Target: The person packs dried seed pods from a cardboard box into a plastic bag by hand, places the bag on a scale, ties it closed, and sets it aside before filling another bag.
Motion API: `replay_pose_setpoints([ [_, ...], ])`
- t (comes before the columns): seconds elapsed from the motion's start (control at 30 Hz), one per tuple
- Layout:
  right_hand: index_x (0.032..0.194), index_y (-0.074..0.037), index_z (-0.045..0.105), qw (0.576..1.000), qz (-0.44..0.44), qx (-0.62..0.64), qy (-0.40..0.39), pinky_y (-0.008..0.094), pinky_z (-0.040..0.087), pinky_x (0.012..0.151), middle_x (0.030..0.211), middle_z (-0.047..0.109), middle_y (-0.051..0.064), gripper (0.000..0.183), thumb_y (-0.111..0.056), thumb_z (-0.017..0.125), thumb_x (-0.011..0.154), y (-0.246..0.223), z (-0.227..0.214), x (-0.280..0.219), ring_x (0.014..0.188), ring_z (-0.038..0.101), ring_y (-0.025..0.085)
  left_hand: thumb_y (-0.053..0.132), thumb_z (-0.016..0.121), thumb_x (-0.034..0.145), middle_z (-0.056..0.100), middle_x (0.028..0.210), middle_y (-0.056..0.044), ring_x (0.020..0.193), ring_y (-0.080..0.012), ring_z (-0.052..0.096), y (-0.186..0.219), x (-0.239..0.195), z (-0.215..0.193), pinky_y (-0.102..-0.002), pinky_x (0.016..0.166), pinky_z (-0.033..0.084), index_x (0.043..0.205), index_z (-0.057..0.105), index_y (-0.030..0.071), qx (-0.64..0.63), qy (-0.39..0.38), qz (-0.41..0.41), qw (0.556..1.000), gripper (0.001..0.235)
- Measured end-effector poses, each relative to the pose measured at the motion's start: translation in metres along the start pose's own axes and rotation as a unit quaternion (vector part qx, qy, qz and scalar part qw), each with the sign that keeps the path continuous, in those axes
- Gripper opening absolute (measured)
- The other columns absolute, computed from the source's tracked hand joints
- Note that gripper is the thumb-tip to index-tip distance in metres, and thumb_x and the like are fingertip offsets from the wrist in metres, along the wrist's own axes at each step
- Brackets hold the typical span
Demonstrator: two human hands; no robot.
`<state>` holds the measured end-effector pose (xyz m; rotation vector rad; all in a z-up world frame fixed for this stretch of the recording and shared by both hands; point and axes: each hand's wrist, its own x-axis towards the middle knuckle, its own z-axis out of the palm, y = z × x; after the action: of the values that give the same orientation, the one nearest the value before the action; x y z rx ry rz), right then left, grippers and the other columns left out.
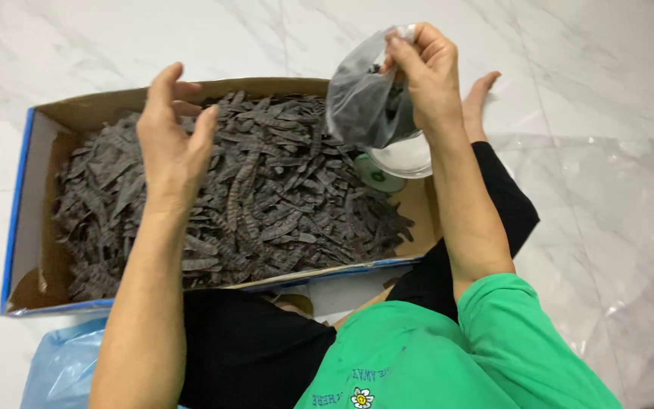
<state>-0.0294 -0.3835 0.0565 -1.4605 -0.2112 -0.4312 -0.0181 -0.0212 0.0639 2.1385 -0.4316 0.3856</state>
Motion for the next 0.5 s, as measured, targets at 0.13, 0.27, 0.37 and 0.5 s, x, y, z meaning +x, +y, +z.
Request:
replay_pose_setpoints([
  [0.13,0.102,-0.005,0.065,0.995,0.005,-0.076,0.068,0.022,0.048,0.063,0.083,0.069,0.002,0.009,-0.012,0.065,0.109,0.013,-0.052,-0.001,0.072,0.065,0.009,0.004,0.076,0.1,0.068,0.127,-0.016,0.105,-0.0229,0.071,0.004,-0.002,0.0,-0.036,0.078,0.058,0.15,0.046,-0.002,-0.003,-0.003,0.038,0.999,0.059],
  [0.27,0.101,-0.005,0.065,0.992,0.002,-0.072,0.103,0.023,0.05,0.063,0.083,0.07,0.003,0.01,-0.012,0.066,0.108,0.037,-0.086,-0.008,0.073,0.066,0.01,0.004,0.076,0.101,0.068,0.131,-0.017,0.108,-0.0223,0.071,0.003,-0.003,0.004,-0.036,0.084,0.06,0.153,0.044,-0.001,0.01,-0.019,0.031,0.999,0.061],
  [0.37,0.1,-0.005,0.065,0.992,0.006,-0.039,0.12,0.024,0.052,0.066,0.084,0.07,0.004,0.01,-0.011,0.065,0.108,0.058,-0.102,-0.018,0.074,0.067,0.011,0.005,0.077,0.102,0.068,0.133,-0.016,0.11,-0.022,0.071,-0.001,-0.003,0.006,-0.036,0.086,0.061,0.154,0.044,0.0,0.015,-0.029,0.023,0.999,0.062],
  [0.5,0.1,-0.004,0.066,0.988,0.046,-0.029,0.147,0.023,0.056,0.069,0.084,0.071,0.003,0.009,-0.011,0.066,0.106,0.074,-0.111,-0.034,0.076,0.068,0.009,0.002,0.077,0.103,0.067,0.134,-0.018,0.112,-0.0227,0.072,-0.006,-0.005,0.006,-0.036,0.087,0.06,0.155,0.043,0.0,0.017,-0.035,0.043,0.998,0.062],
])
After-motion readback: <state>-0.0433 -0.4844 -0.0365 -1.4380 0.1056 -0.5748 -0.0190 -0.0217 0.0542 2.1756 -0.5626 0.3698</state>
